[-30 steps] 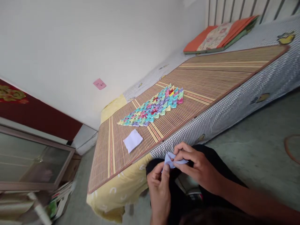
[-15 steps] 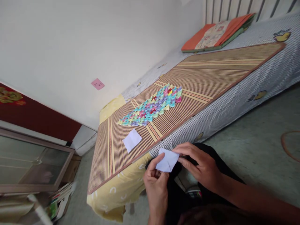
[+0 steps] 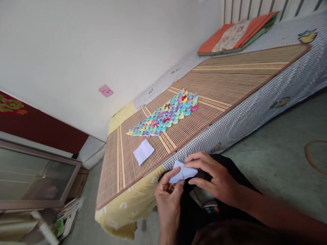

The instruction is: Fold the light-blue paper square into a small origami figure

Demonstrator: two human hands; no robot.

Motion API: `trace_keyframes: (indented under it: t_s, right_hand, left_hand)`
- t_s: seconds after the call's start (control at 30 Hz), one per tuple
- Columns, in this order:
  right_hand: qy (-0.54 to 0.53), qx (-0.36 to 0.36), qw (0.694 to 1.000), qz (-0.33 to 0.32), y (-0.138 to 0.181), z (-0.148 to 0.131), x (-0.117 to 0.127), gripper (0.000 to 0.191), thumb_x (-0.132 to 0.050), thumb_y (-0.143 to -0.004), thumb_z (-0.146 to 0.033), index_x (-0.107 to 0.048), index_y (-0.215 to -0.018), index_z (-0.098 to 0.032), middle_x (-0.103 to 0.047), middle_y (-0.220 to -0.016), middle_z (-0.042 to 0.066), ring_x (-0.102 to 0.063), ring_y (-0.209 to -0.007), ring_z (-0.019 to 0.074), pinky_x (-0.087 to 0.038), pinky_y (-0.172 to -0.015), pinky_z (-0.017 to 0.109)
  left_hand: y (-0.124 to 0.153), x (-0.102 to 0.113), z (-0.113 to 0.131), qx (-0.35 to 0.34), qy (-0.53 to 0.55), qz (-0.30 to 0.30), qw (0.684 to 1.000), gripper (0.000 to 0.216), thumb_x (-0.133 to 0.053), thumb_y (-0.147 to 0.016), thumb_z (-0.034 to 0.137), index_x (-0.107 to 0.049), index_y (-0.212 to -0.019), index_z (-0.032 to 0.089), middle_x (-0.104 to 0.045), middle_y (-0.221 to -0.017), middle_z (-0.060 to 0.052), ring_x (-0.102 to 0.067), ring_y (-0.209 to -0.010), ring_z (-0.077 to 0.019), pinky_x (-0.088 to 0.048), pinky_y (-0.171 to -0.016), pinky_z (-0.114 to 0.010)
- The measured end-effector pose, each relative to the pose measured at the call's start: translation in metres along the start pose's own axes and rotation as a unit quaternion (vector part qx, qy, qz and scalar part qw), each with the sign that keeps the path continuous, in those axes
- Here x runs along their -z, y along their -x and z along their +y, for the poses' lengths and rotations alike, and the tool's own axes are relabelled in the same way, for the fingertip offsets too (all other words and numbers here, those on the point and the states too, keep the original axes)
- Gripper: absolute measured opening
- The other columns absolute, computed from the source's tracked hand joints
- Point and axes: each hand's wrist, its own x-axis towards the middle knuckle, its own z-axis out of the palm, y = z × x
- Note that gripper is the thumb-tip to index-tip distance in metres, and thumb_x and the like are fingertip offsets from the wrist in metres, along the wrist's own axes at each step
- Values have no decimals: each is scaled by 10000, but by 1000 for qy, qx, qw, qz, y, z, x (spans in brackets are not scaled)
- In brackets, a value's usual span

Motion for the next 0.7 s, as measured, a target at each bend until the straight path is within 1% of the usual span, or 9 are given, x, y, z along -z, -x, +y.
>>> trace_keyframes:
  t_s: [0.03,0.1,0.23,0.3,0.4,0.47,0.53,0.6,0.7]
  right_hand:
    - [2,8,1000,-12,-1,0,-1,274,-704,-904,-186,-661,-1172,-229,-606,-1166,79,-600,-1095,217,-503,-937,341]
    - [5,28,999,-28,-3,-1,-3,244,-674,-931,-175,-679,-1165,-245,-609,-1112,66,-597,-1046,202,-499,-900,335]
    - [37,74,996,-23,-7,-2,-6,93,-623,-967,-170,-695,-970,-228,-614,-895,31,-577,-876,184,-463,-796,329]
    - [46,59,997,-23,-7,-2,-7,104,-602,-974,-171,-654,-893,-210,-613,-841,24,-567,-824,180,-451,-762,327]
    - [39,10,999,-15,-7,-3,-7,144,-595,-966,-180,-597,-825,-209,-598,-782,14,-562,-769,173,-453,-712,308]
    - [36,-15,999,0,-6,-4,-6,167,-610,-947,-183,-572,-788,-215,-579,-741,2,-556,-725,165,-452,-673,291]
    - [34,-26,999,10,-6,-4,-6,174,-629,-931,-186,-567,-772,-218,-576,-723,-4,-552,-696,160,-453,-653,283]
    - [21,-24,999,13,-6,-4,-5,155,-643,-927,-196,-586,-785,-218,-601,-747,5,-571,-724,168,-469,-674,289]
    - [-27,-26,999,7,-6,-4,-3,121,-640,-931,-186,-624,-815,-213,-660,-852,34,-630,-839,187,-503,-757,313]
  left_hand:
    - [0,-1,1,-4,-3,-11,1000,359,-864,-683,300,-792,-1005,160,-806,-919,-98,-745,-836,-210,-567,-762,-279]
    - [0,-1,1,-9,-11,-25,1000,351,-859,-682,277,-792,-1006,161,-802,-905,-87,-736,-814,-196,-563,-749,-267]
    - [1,0,0,4,-29,-40,999,400,-858,-686,284,-782,-1054,148,-790,-862,-80,-721,-773,-186,-554,-722,-257]
    - [2,0,-1,1,-37,-50,998,392,-840,-721,323,-778,-1066,146,-787,-884,-87,-723,-814,-204,-556,-757,-278]
    - [3,-1,-1,-45,-70,-58,995,308,-754,-833,379,-783,-1035,147,-778,-912,-86,-705,-852,-214,-549,-818,-308]
    - [4,-3,-2,-67,-92,-67,991,297,-684,-896,404,-788,-995,143,-766,-889,-79,-687,-833,-210,-540,-816,-308]
    - [4,-3,-4,-69,-102,-82,989,318,-637,-930,419,-786,-976,142,-753,-871,-72,-667,-824,-207,-528,-795,-296]
    - [3,-2,-5,-68,-115,-98,986,332,-603,-953,424,-782,-986,146,-737,-863,-62,-644,-821,-199,-508,-771,-278]
    - [2,-1,-6,-75,-161,-122,977,344,-567,-977,420,-783,-993,153,-702,-818,-42,-599,-784,-180,-468,-721,-255]
